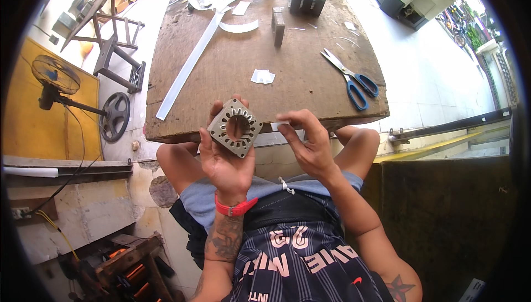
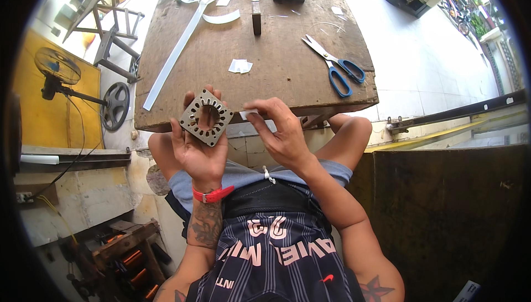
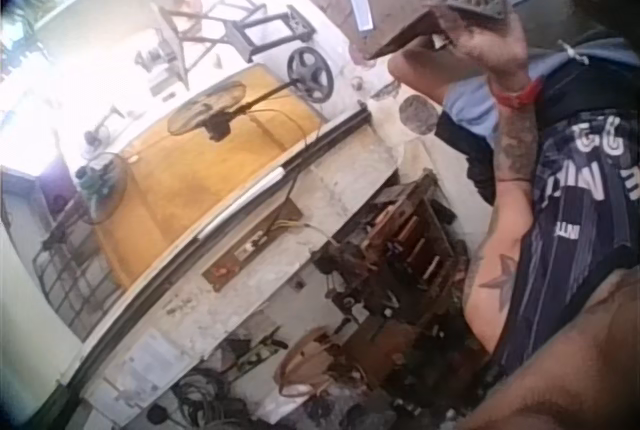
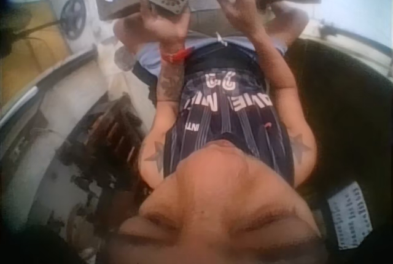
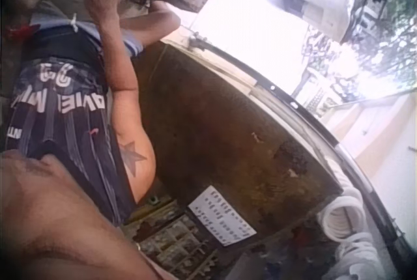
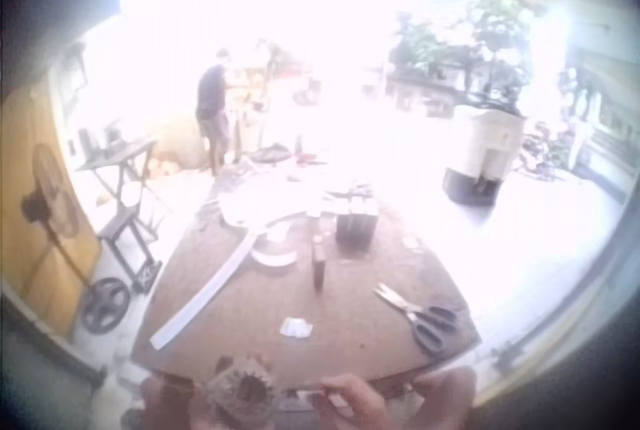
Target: The person cuts small rectangular pieces from a white strip using scissors and inserts them into the slots of a motor stator core. The person repeats this process, cutting and inserting pieces into the stator slots.
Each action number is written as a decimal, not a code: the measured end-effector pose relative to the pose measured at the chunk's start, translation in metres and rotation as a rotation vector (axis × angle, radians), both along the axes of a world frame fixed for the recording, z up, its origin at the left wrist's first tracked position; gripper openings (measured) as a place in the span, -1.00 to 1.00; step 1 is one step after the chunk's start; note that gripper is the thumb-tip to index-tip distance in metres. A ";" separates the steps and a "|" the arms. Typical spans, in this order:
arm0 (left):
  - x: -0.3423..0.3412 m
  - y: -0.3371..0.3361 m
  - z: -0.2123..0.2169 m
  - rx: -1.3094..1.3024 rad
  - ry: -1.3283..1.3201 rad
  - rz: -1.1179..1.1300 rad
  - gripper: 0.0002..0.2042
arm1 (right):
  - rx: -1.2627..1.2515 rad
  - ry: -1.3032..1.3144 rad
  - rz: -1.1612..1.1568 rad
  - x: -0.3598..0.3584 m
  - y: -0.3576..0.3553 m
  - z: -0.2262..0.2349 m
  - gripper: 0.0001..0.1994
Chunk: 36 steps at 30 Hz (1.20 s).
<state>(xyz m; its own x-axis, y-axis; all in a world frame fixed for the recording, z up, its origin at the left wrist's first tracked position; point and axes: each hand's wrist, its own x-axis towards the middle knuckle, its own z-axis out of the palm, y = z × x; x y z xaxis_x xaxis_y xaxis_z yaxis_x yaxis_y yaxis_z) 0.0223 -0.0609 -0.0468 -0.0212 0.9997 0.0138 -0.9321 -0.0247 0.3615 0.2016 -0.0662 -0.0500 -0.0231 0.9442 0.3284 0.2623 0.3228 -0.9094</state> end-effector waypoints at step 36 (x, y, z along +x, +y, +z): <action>-0.008 -0.005 0.003 -0.047 -0.052 0.014 -0.37 | 0.348 -0.412 0.009 -0.026 0.008 -0.006 -0.54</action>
